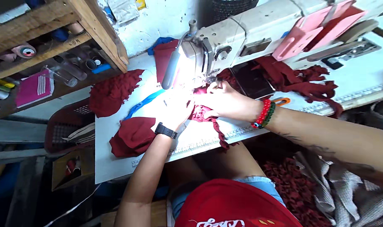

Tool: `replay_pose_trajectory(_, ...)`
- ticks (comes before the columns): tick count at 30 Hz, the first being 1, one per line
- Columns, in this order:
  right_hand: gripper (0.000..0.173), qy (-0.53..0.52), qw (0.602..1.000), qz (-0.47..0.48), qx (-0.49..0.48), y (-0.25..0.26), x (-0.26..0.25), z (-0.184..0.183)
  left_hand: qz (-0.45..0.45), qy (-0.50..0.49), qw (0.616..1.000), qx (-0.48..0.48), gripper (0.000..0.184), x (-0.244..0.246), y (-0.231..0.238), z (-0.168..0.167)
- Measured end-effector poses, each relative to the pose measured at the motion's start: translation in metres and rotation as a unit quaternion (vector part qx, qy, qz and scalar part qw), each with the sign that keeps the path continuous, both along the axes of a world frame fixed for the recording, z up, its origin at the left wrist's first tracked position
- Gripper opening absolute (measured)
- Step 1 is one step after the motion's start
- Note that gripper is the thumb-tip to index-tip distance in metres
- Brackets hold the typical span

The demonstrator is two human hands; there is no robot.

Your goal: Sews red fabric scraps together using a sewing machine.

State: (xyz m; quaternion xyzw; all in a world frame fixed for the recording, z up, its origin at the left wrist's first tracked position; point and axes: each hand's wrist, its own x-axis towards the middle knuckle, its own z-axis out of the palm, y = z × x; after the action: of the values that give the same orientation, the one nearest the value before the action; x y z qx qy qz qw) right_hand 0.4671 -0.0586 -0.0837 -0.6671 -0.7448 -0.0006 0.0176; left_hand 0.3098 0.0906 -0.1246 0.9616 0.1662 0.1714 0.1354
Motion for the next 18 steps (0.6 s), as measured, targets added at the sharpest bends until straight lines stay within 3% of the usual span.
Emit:
replay_pose_trajectory(3,0.046,0.024,1.0,0.002,0.018,-0.004,-0.001,-0.003,0.001,-0.039,0.999,-0.016,0.025,-0.001,-0.002,-0.006)
replay_pose_trajectory(9,0.054,0.047,0.999,-0.025,0.002,0.002,0.002,-0.01,0.064,0.016,0.997,-0.034,0.03,0.003,0.006,-0.006)
replay_pose_trajectory(14,0.03,0.043,0.997,-0.049,0.041,-0.004,-0.007,-0.006,0.046,0.007,0.998,-0.04,0.027,-0.004,-0.007,0.009)
replay_pose_trajectory(16,0.029,0.052,0.996,-0.062,0.047,-0.006,-0.012,-0.004,0.025,-0.035,0.999,-0.027,0.025,-0.005,-0.008,-0.005)
replay_pose_trajectory(18,0.034,0.044,0.995,-0.055,0.074,-0.009,-0.015,-0.004,0.032,-0.026,0.998,-0.039,0.023,-0.009,-0.015,0.001)
